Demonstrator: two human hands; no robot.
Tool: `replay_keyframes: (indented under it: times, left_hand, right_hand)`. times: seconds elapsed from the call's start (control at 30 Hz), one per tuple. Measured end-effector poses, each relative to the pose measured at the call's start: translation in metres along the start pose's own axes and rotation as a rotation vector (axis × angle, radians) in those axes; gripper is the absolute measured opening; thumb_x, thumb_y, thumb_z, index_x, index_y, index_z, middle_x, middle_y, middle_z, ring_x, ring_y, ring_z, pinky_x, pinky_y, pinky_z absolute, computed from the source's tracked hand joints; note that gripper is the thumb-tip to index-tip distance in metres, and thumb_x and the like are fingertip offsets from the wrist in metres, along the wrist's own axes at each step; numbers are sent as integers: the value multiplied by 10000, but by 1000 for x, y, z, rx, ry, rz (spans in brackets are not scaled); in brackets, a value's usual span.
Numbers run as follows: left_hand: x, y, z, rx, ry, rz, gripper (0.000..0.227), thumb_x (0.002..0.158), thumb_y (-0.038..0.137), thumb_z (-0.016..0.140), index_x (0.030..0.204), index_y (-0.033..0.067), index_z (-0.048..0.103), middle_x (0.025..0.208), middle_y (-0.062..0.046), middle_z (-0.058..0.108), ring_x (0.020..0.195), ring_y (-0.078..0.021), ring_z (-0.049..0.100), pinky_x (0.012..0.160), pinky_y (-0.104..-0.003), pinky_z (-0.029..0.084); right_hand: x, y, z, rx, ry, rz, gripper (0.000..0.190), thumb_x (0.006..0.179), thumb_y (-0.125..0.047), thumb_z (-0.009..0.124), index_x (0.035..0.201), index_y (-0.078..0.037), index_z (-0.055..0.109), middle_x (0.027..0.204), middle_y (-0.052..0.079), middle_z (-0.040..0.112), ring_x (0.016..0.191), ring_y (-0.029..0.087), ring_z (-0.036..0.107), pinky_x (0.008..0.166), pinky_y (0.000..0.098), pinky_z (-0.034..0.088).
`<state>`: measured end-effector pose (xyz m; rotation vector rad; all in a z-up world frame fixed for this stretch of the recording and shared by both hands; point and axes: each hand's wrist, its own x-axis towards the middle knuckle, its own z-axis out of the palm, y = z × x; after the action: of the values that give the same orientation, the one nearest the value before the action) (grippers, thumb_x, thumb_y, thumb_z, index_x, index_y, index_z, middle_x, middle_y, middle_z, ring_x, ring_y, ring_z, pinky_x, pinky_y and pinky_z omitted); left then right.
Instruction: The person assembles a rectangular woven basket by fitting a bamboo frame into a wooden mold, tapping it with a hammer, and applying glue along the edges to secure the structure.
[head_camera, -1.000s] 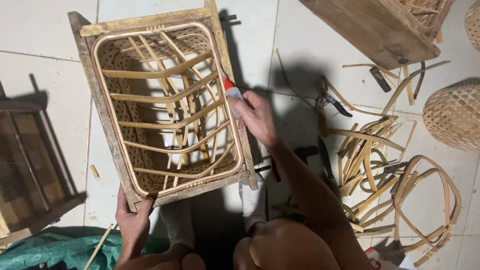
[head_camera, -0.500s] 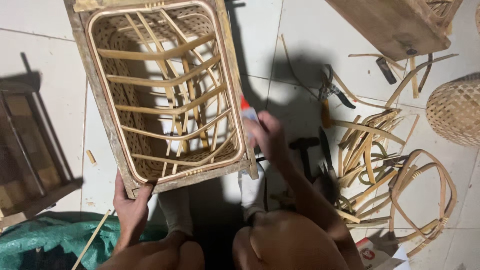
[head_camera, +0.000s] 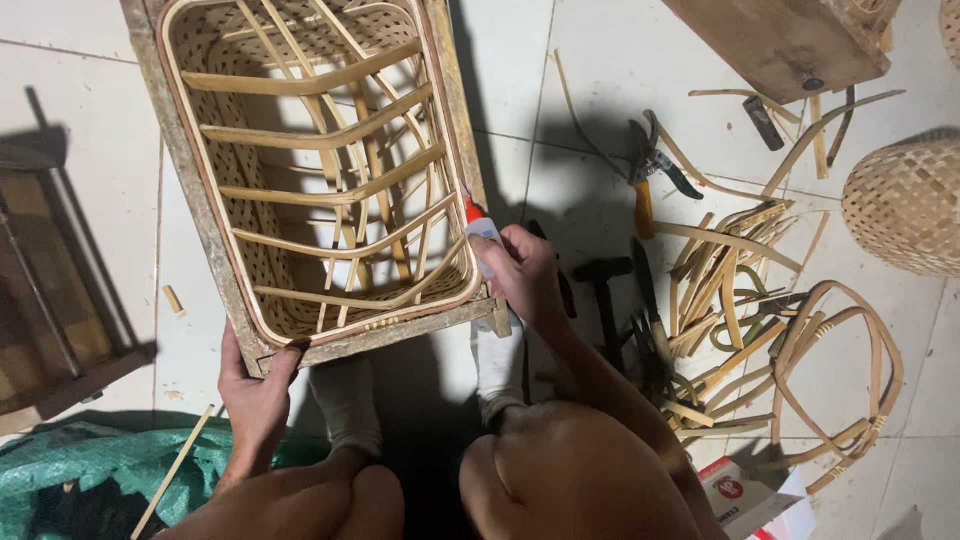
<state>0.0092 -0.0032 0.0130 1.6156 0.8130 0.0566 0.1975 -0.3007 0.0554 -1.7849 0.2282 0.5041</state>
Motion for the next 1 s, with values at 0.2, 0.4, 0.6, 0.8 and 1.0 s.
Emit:
replay_keyframes:
  times: [0.2, 0.4, 0.6, 0.8, 1.0]
  left_hand:
    - [2, 3, -1, 95, -12, 48, 855, 853, 66, 767, 1598, -12, 355, 1370, -161, 619, 1225, -234, 617, 1001, -370, 552]
    - [-1, 4, 1, -53, -59, 74, 875, 856, 48, 773, 1617, -13, 346, 1381, -151, 624, 1217, -214, 627, 1027, -345, 536]
    - [1, 2, -3, 50, -71, 89, 935, 816, 57, 786, 1623, -1, 317, 1384, -170, 602, 1252, -243, 613, 1025, -366, 563]
    - [0, 1, -6, 97, -88, 131, 940, 819, 46, 784, 1633, -5, 317, 1393, -194, 609, 1278, -276, 605, 1075, -401, 537]
    - [2, 4, -5, 95, -99, 84, 974, 792, 83, 800, 1622, 5, 295, 1373, -180, 594, 1260, -257, 608, 1042, -401, 556]
  right_hand:
    - [-36, 23, -11, -83, 8, -125, 276, 959, -219, 679, 777, -34, 586, 603, -2, 585, 515, 63, 577, 436, 240, 447]
    - [-47, 32, -17, 23, -35, -39, 243, 944, -184, 700, 782, -30, 603, 635, 17, 587, 532, 73, 574, 469, 259, 473]
    - [-37, 21, -13, -4, -45, 17, 258, 928, -205, 675, 747, -33, 607, 582, 17, 601, 462, 84, 567, 408, 266, 445]
    - [-61, 27, -15, -45, -23, -50, 287, 930, -178, 697, 722, -27, 569, 599, 26, 590, 494, 90, 576, 427, 263, 445]
    - [-77, 35, -19, 4, -1, -150, 220, 923, -178, 663, 783, -47, 555, 661, 19, 634, 565, 78, 637, 480, 255, 519]
